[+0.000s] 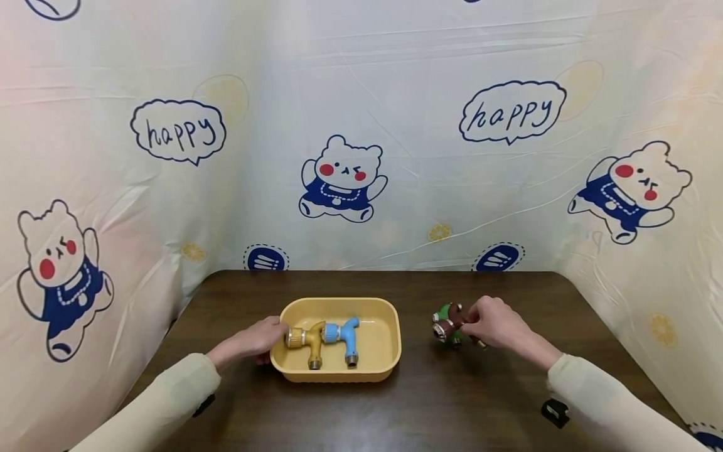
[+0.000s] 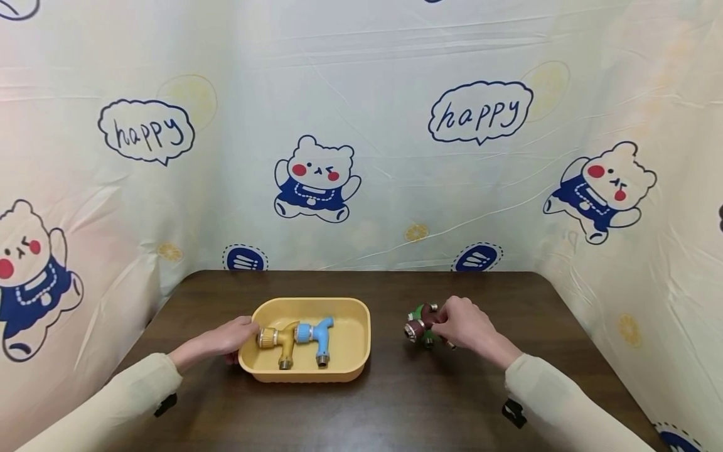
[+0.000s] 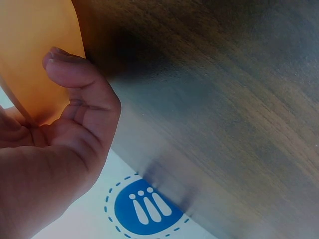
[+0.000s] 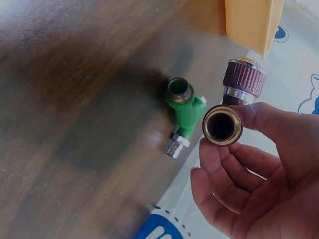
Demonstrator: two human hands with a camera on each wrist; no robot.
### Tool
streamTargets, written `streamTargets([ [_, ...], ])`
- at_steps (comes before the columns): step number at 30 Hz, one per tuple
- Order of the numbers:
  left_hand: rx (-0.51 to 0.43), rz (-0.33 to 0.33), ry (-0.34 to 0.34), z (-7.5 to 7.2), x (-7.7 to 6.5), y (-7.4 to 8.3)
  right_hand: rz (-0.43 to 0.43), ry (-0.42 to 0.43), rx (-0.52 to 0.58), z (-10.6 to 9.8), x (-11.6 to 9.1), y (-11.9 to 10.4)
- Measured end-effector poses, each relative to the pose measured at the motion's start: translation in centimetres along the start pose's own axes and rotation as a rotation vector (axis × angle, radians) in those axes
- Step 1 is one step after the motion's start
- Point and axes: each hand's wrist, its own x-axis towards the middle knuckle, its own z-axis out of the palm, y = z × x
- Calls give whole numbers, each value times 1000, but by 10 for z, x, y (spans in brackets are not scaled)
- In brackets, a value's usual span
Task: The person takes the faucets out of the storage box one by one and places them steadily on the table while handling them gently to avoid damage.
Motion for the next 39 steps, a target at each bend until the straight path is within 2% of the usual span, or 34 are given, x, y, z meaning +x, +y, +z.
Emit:
streamTargets([
  [2,-1,-22,23,1,-11,12,11,-6,9,0,0,1],
  [4,12,-24,38,2,-14,15,27,-10,17,0,0,3],
  [11,14,-28,49,5,-15,15,17,5,10,-1,-2,9],
  [15,-3,-8,23,3,-11,11,10,11,1,-2,-2,13],
  [16,-7,1,11,2,-8,8,11,12,1,-2,-2,13],
  [19,8,50,-33,0,11,-16,15,14,1,-3,-2,15],
  [23,18,97,-48,1,36,-47,22,12,12,-3,-2,17],
  [27,-14,62,-53,5,50,-65,27,7,21,-3,-3,20],
  [30,-14,50,-54,7,56,-72,27,11,12,-4,-4,21],
  [34,-8,52,-39,6,52,-66,27,28,-4,-5,-4,24],
  [39,-8,36,-19,1,21,-28,37,25,0,-5,-6,28],
])
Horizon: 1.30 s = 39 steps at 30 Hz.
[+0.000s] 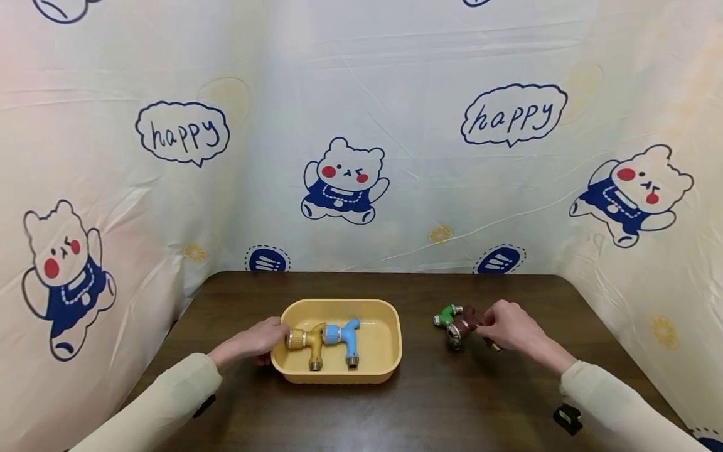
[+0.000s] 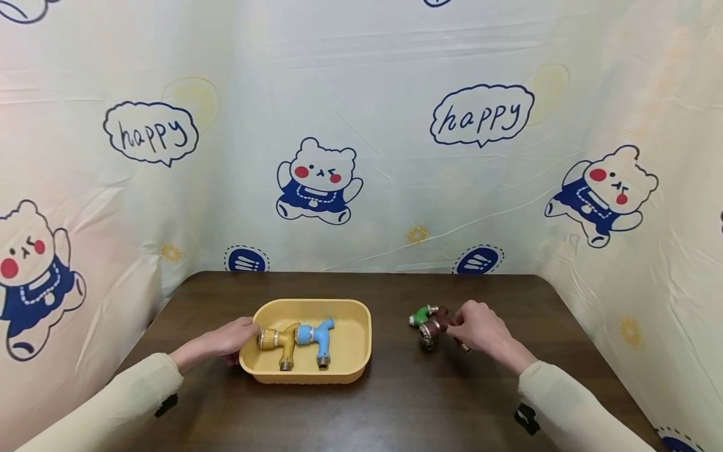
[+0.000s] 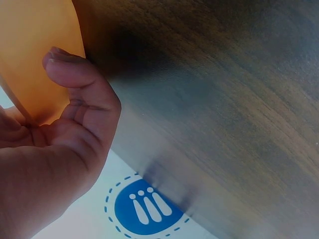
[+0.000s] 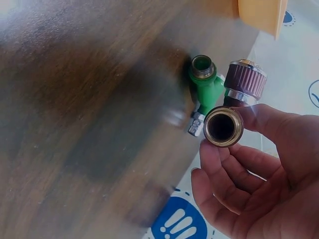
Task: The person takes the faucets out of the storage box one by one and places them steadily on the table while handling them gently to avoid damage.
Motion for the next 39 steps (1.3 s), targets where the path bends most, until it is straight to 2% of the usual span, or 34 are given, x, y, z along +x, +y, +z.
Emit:
streamTargets([
  [2,-4,-2,10,0,-13,17,6,-3,3,0,-1,2],
  [3,-4,22,3,-1,-14,16,11,-2,3,0,-1,4],
  [7,1,17,13,0,-24,28,11,14,-7,-1,0,9],
  [9,5,3,25,1,-26,32,9,22,-10,-2,0,10],
  [11,8,-41,52,1,-32,42,3,25,-9,-3,0,12],
  [15,23,-57,75,2,-34,45,17,29,-13,-5,2,15],
  [26,26,-48,78,4,-33,43,45,21,-14,-7,2,25],
  [30,12,-15,37,2,-24,31,52,22,-20,-8,2,27],
  [33,27,41,-16,0,-2,1,50,27,-27,-9,2,29],
  [35,21,47,-32,0,12,-17,54,26,-26,-9,1,31],
  [37,21,56,-36,1,23,-31,53,26,-25,-10,1,33],
  [39,4,57,-20,2,24,-34,63,24,-19,-11,2,36],
])
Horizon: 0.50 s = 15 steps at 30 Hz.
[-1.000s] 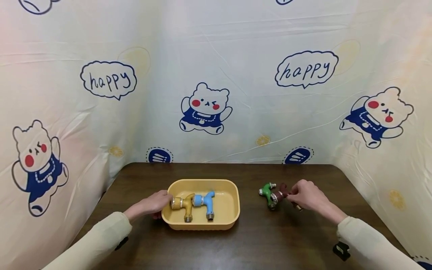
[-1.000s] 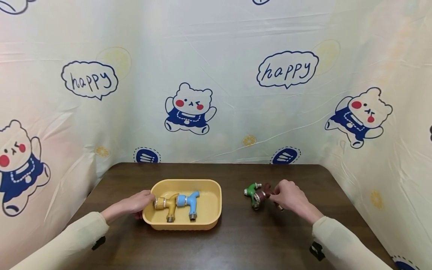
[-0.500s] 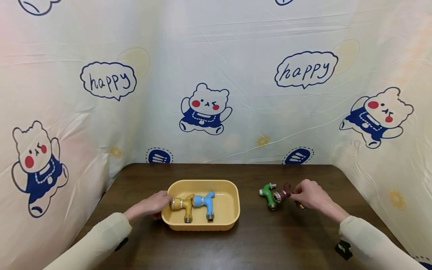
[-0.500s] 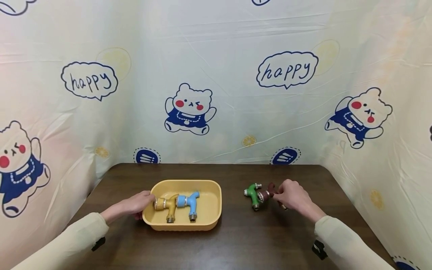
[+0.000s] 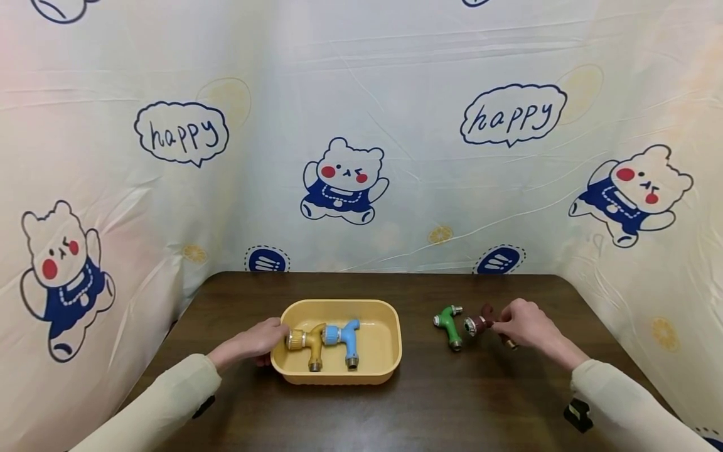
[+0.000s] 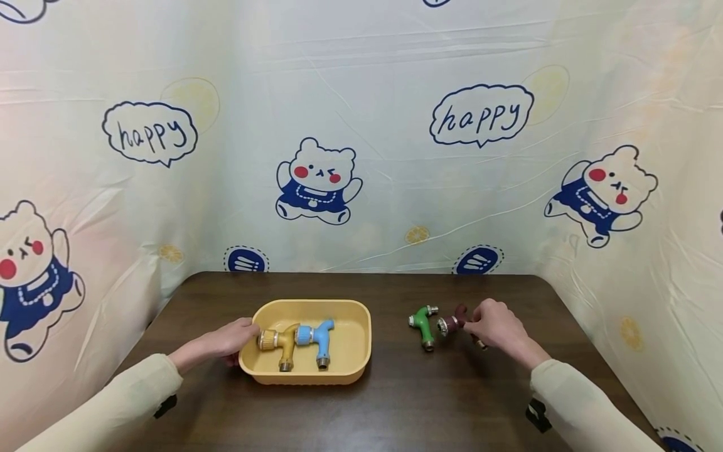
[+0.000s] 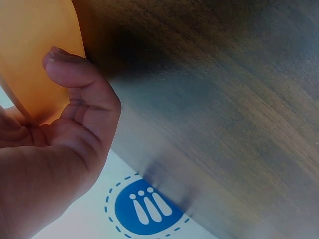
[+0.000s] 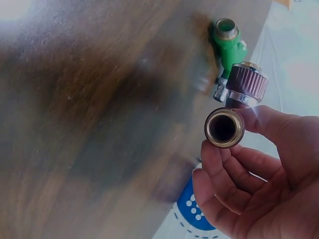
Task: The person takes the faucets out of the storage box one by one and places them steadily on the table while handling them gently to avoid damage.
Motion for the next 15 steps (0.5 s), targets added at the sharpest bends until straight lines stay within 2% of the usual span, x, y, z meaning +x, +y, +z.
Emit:
streamTargets([
  [4,1,8,6,1,4,-6,-2,7,-2,-2,3,7],
  [8,-42,-47,-10,0,12,-13,5,2,1,-4,3,13],
  [11,-46,-41,-29,0,14,-17,9,-4,2,-4,4,16],
  [15,7,19,-24,-1,6,-7,16,-2,0,-4,5,20],
])
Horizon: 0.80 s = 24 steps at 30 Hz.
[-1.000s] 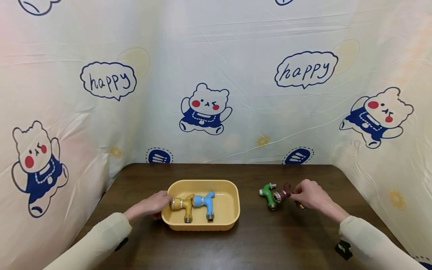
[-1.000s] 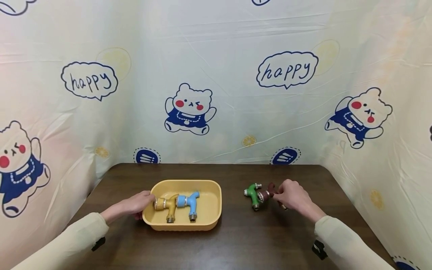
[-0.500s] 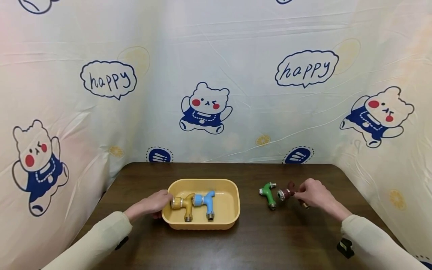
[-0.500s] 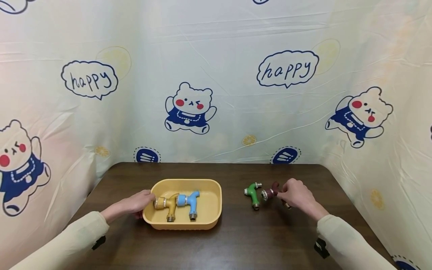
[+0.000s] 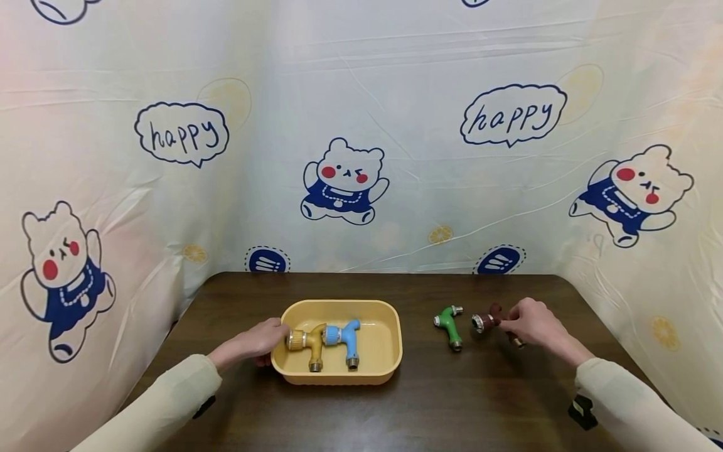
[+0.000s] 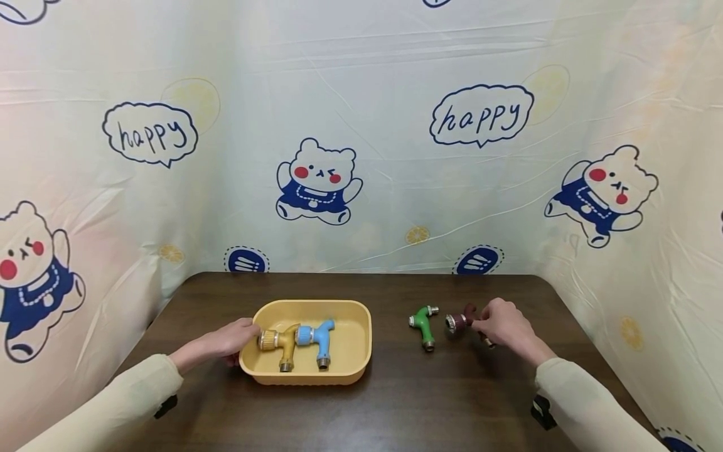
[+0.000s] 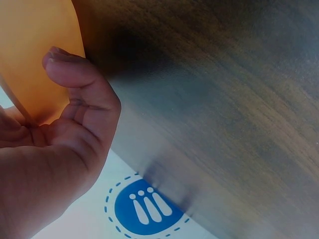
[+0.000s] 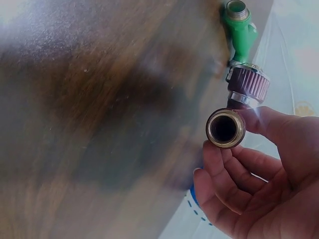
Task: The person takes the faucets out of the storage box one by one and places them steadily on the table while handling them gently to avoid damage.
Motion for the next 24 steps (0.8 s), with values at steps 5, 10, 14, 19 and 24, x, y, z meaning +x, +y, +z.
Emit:
streamTargets([
  [5,16,-20,17,-3,-17,28,-8,12,-5,-1,1,6],
  [10,-10,-82,52,0,-34,52,27,-6,8,-1,1,12],
  [14,-8,-48,33,2,-15,20,36,-9,9,-1,2,17],
  [19,11,-22,15,1,-11,16,38,-1,1,-1,3,22],
  [24,0,-81,59,1,-36,56,59,-1,1,0,5,26],
])
